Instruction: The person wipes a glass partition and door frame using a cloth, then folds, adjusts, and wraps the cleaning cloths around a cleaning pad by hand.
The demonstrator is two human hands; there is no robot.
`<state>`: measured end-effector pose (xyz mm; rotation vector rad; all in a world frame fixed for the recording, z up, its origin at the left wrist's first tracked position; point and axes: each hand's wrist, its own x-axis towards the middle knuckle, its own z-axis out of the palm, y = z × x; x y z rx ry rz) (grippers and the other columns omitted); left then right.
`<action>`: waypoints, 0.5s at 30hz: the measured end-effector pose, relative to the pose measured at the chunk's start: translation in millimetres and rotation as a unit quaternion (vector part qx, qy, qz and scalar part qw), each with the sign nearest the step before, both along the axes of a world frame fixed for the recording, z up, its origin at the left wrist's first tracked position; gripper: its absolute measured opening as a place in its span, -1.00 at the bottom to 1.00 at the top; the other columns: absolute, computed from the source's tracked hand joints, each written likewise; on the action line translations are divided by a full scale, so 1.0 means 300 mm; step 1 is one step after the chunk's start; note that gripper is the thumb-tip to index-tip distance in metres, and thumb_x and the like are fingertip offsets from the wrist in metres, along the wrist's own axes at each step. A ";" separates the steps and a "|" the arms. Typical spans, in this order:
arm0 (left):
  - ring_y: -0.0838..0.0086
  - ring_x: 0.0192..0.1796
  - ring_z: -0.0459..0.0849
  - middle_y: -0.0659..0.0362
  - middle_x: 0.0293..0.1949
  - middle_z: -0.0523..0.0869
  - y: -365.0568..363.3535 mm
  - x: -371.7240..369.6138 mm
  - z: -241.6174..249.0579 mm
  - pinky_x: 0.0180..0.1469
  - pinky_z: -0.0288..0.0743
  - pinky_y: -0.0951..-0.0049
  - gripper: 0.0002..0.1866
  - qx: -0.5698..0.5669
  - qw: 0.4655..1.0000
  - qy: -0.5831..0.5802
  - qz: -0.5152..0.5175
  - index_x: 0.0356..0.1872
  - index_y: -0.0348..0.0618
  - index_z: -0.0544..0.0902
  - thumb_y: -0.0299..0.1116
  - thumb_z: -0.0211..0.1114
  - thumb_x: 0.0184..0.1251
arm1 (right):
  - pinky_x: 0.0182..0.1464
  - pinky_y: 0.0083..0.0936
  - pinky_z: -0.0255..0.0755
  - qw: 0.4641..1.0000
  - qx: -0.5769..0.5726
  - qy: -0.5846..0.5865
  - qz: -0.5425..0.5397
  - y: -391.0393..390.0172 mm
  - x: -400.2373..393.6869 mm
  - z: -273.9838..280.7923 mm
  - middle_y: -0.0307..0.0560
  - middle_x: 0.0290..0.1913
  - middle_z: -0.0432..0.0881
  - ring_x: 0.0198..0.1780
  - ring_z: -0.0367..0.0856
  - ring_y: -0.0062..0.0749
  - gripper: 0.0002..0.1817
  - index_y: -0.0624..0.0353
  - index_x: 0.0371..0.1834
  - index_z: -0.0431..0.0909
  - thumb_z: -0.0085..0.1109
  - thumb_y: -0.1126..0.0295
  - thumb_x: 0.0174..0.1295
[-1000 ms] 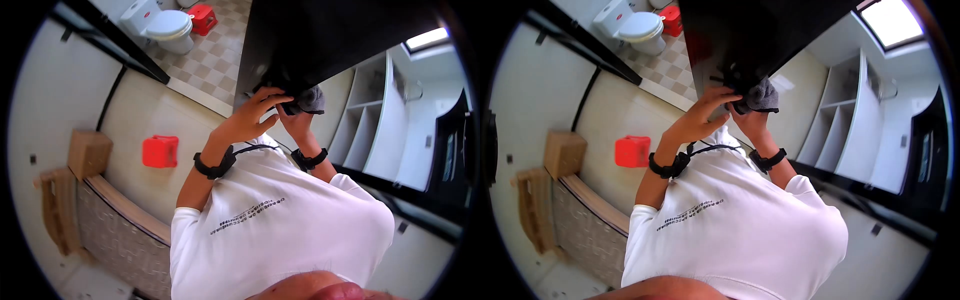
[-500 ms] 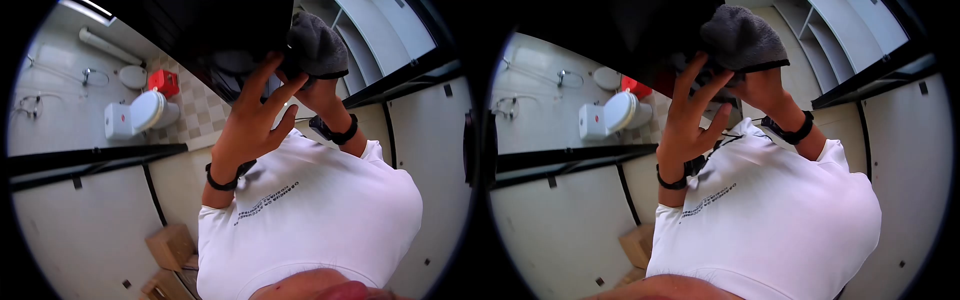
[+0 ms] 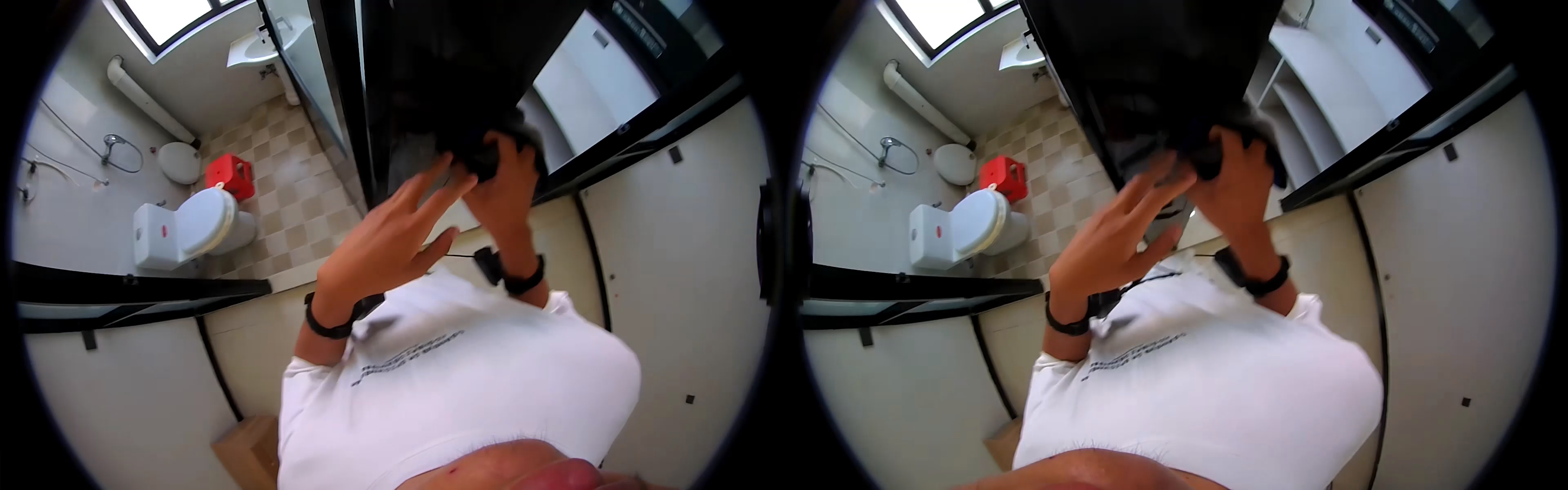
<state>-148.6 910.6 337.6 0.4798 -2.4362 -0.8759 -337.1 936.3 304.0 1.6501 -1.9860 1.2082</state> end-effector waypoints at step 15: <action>-0.07 0.24 0.57 -0.19 0.41 0.35 -0.081 0.126 -0.066 0.25 0.46 0.16 -0.67 0.035 0.985 0.171 0.009 0.11 -0.09 0.60 -0.42 0.29 0.33 | -0.16 -0.18 0.39 0.987 -0.132 -0.051 0.075 -0.069 0.247 -0.004 0.06 -0.18 0.52 -0.19 0.50 0.08 -0.47 0.21 -0.08 0.45 0.46 0.36 -0.16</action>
